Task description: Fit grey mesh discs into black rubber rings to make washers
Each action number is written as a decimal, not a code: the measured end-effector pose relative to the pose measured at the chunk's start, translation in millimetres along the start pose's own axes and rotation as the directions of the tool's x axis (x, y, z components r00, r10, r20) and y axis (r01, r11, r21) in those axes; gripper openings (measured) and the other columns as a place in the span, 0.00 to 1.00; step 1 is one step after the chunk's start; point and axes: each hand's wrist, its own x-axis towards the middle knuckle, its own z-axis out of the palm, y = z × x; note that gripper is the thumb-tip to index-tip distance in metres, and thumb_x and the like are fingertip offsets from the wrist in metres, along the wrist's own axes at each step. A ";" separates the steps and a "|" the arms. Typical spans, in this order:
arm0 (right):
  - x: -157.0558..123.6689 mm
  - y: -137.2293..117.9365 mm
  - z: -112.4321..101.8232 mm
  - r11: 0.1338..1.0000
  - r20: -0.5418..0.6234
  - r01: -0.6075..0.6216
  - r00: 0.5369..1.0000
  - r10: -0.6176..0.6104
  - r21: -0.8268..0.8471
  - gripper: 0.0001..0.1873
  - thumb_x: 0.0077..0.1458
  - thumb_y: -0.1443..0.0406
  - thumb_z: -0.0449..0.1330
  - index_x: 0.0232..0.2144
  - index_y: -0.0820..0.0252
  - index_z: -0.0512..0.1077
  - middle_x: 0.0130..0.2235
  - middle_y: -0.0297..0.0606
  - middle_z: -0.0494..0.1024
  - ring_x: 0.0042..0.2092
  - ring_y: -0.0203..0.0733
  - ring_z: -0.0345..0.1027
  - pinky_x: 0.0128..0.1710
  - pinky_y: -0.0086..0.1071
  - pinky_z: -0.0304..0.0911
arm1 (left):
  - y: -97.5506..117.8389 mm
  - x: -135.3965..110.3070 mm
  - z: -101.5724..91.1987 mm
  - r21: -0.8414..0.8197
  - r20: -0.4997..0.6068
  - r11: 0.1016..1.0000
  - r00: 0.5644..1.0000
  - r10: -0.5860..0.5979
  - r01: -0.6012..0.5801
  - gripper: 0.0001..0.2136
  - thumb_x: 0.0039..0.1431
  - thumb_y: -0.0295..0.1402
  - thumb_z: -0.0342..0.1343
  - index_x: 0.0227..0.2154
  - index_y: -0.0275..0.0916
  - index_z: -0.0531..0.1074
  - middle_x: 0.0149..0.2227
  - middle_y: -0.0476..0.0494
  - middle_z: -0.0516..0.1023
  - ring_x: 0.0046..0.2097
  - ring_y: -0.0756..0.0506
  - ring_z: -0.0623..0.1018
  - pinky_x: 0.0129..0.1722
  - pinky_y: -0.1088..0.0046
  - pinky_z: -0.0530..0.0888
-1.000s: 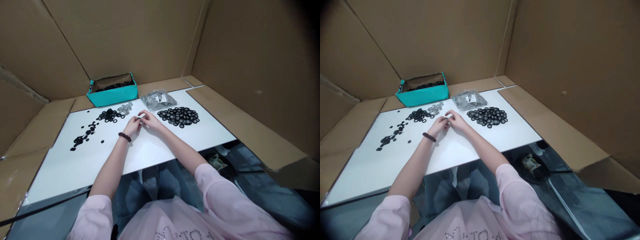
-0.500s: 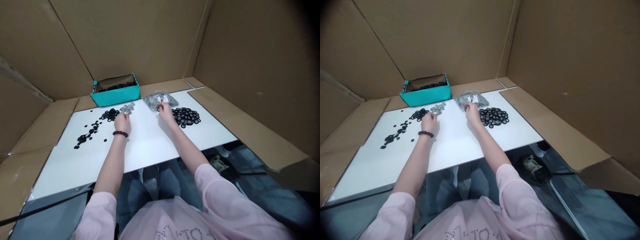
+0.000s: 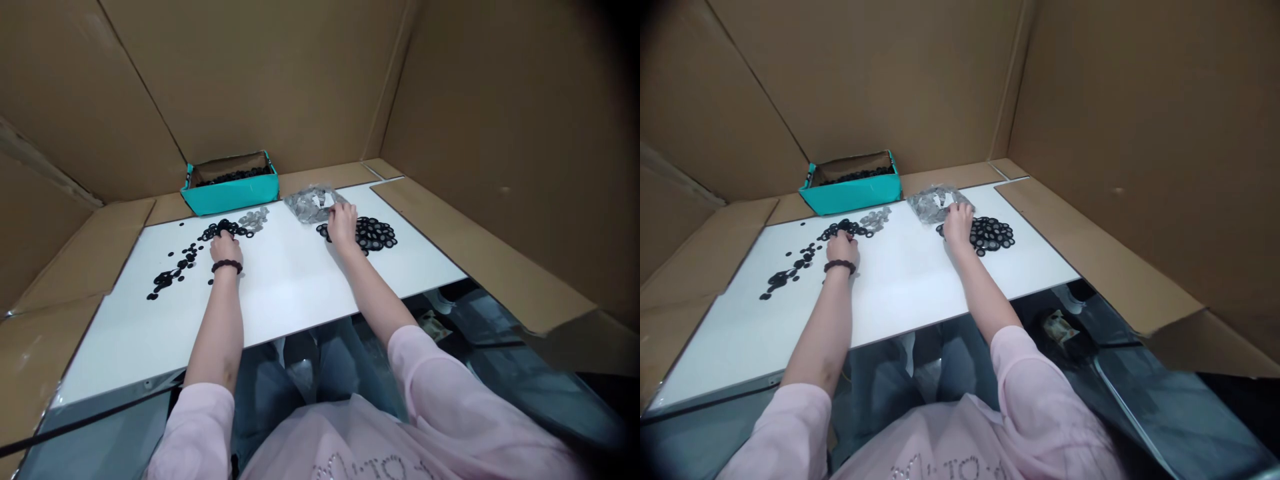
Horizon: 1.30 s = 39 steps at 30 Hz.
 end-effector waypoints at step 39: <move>0.8 -129.0 105.3 0.943 0.387 0.089 0.896 -0.216 0.320 0.07 0.56 0.71 0.54 0.35 0.62 0.72 0.38 0.40 0.78 0.44 0.45 0.67 0.49 0.39 0.53 | 11.3 -2.7 -3.5 0.105 0.063 0.987 0.991 0.115 -0.121 0.21 0.57 0.20 0.43 0.44 0.38 0.79 0.44 0.30 0.73 0.48 0.35 0.72 0.48 0.60 0.66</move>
